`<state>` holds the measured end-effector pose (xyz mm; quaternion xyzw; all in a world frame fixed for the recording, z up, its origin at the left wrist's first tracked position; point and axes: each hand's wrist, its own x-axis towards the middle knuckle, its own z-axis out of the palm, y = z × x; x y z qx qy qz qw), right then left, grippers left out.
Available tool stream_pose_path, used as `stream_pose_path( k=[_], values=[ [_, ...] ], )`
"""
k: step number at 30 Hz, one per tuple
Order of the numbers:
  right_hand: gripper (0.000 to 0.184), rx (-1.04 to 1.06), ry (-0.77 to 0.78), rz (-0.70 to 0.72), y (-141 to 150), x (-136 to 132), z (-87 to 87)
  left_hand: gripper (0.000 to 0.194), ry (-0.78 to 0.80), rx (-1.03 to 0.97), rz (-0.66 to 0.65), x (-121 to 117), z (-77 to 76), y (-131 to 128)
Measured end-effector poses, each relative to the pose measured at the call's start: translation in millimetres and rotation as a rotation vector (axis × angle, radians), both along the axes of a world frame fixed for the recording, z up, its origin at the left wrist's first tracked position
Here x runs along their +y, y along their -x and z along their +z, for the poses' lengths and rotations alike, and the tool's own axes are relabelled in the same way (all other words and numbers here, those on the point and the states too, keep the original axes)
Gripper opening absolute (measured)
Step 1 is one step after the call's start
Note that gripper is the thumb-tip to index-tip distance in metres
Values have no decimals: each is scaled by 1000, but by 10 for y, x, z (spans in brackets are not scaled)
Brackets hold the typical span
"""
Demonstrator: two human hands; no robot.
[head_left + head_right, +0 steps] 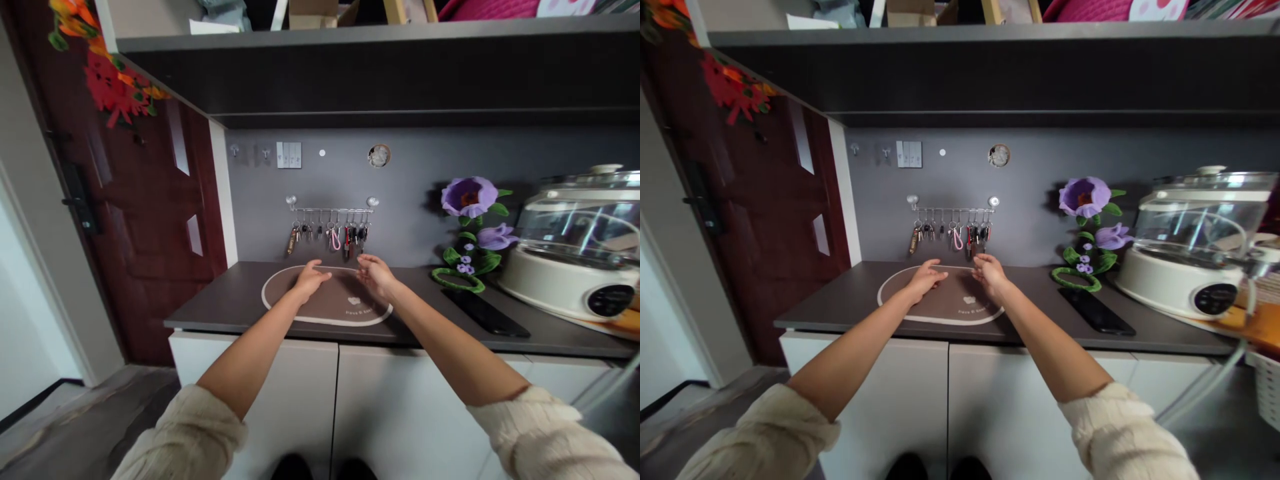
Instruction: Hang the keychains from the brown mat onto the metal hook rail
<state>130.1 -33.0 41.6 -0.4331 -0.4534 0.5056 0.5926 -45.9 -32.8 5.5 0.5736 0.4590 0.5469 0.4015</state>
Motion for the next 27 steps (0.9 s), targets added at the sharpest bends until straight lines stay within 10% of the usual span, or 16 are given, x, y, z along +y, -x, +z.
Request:
stream_pose_path(
  k=[7, 17, 27],
  values=[
    [87, -197, -460, 118, 177, -519, -76, 95, -437, 145, -111, -646, 253, 290],
    [87, -365, -473, 150, 114, -817, -335, 98, -393, 309, -185, -1005, -24, 480],
    [76, -496, -547, 135, 55, -668, -196, 98, -361, 244, -155, -701, 176, 558]
  ],
)
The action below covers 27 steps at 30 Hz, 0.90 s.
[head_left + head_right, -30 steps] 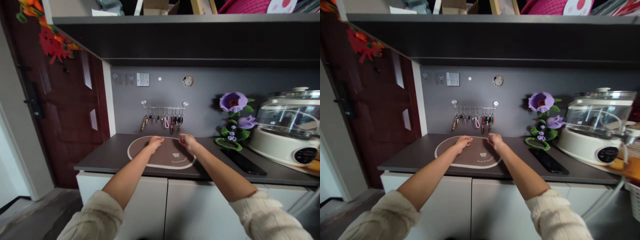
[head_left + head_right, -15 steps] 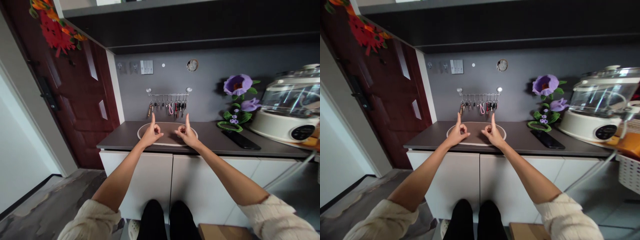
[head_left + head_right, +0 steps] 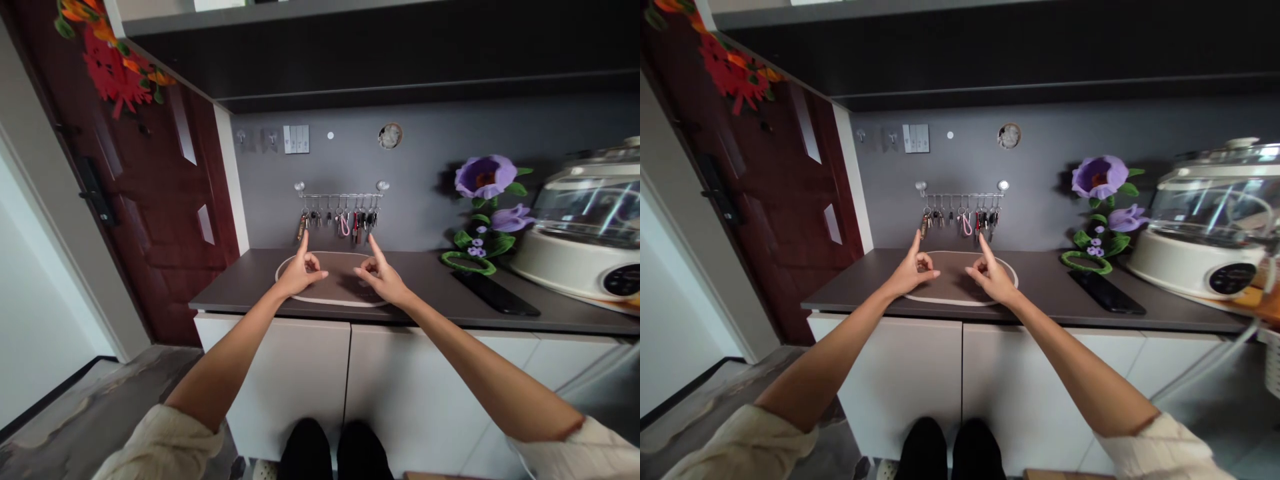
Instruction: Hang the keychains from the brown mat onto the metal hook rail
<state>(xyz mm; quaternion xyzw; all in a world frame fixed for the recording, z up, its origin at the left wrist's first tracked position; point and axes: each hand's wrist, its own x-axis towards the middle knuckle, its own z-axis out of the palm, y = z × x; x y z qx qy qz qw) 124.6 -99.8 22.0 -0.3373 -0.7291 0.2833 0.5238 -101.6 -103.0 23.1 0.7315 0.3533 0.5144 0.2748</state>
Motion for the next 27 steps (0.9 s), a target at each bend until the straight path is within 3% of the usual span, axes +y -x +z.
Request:
stream_pose_path(
  k=[5, 9, 13, 16, 21, 27],
  values=[
    [46, 19, -39, -240, -158, 555, 190, 91, -61, -118, 397, 649, 101, 163],
    [72, 217, 84, -473, -308, 1202, 330, 92, 45, -226, 578, 1282, 237, 279],
    [92, 387, 172, -521, -372, 1737, 381, 88, 223, -365, 500, 1770, 349, 254],
    [95, 426, 192, -498, -271, 1954, 358, 81, 275, -465, 400, 1990, 359, 136],
    [94, 473, 53, -495, 99, 2057, 280, 61, 228, -580, 231, 2150, 275, -168],
    [99, 503, -128, -629, 350, 2167, 212, 68, 205, -759, 137, 2168, 234, -479]
  ],
)
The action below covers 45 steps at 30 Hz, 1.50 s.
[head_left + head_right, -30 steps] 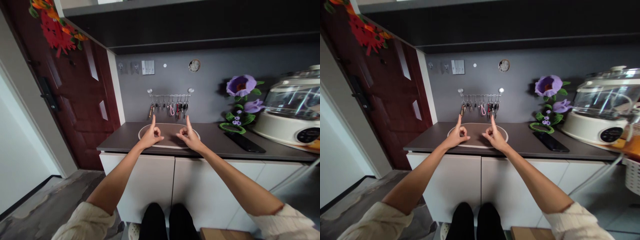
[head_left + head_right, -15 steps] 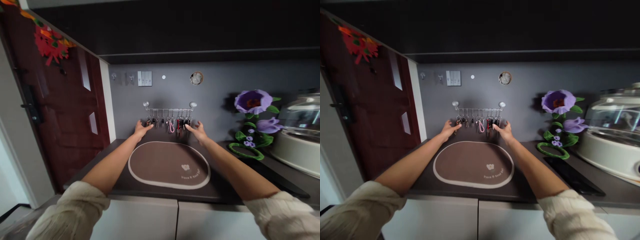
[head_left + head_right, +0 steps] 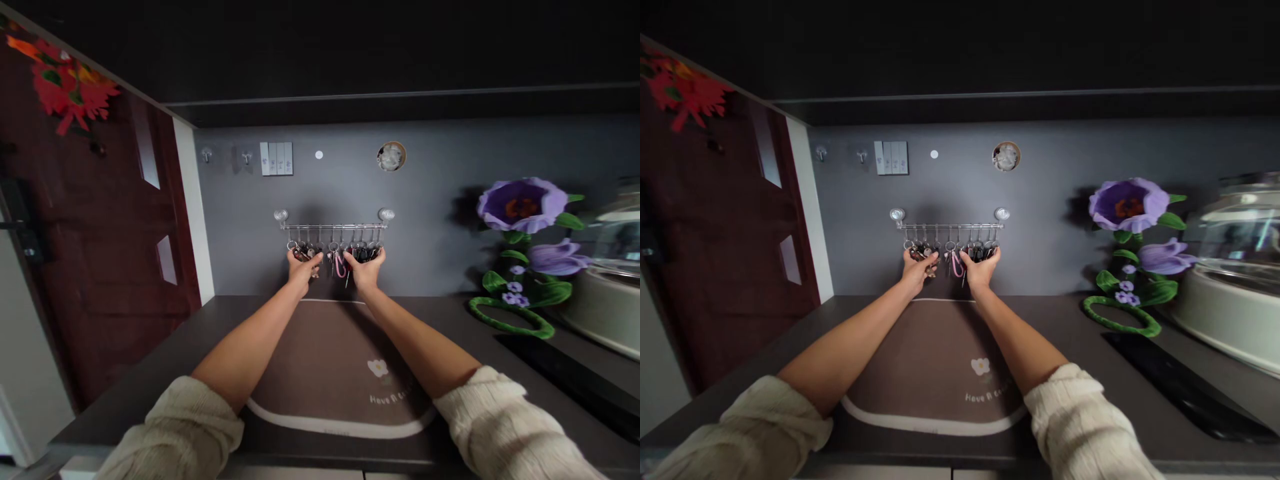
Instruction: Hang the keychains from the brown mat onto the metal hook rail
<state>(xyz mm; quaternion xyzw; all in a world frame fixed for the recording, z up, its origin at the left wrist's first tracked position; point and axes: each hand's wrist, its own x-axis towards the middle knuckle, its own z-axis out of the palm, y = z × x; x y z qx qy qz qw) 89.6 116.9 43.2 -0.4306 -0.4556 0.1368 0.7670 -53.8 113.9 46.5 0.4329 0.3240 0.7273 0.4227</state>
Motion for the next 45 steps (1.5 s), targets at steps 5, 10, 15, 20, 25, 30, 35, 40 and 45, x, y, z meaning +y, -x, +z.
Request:
stream_pose_path(
  k=[5, 10, 15, 20, 25, 30, 35, 40, 45],
  values=[
    [74, 64, -23, 61, -49, -24, 25, 62, -4, -142, -75, -52, 69, -108],
    [56, 222, 125, 218, -96, -227, 207, 52, 82, -240, -42, -149, 230, -118],
    [52, 340, 201, 281, -81, -374, 467, 46, 89, -297, -43, -255, 516, -79],
    [50, 337, 138, 274, -83, -314, 806, 44, 45, -270, -30, -263, 842, -31],
    [33, 270, 174, 403, -187, -389, 1047, 37, 56, -210, -92, -376, 952, 60],
    [16, -3, 509, 601, -334, -753, 597, 27, 184, -115, -213, -681, 514, 233],
    [15, -323, 898, 485, -394, -1017, -59, 16, 524, 44, -303, -876, -111, 397],
    [22, -670, 961, 378, -459, -1141, -79, 7, 608, 120, -485, -940, -340, 631],
    [34, -973, 1134, 310, -508, -1143, 178, 20, 613, 316, -433, -1015, -254, 784]
  ],
)
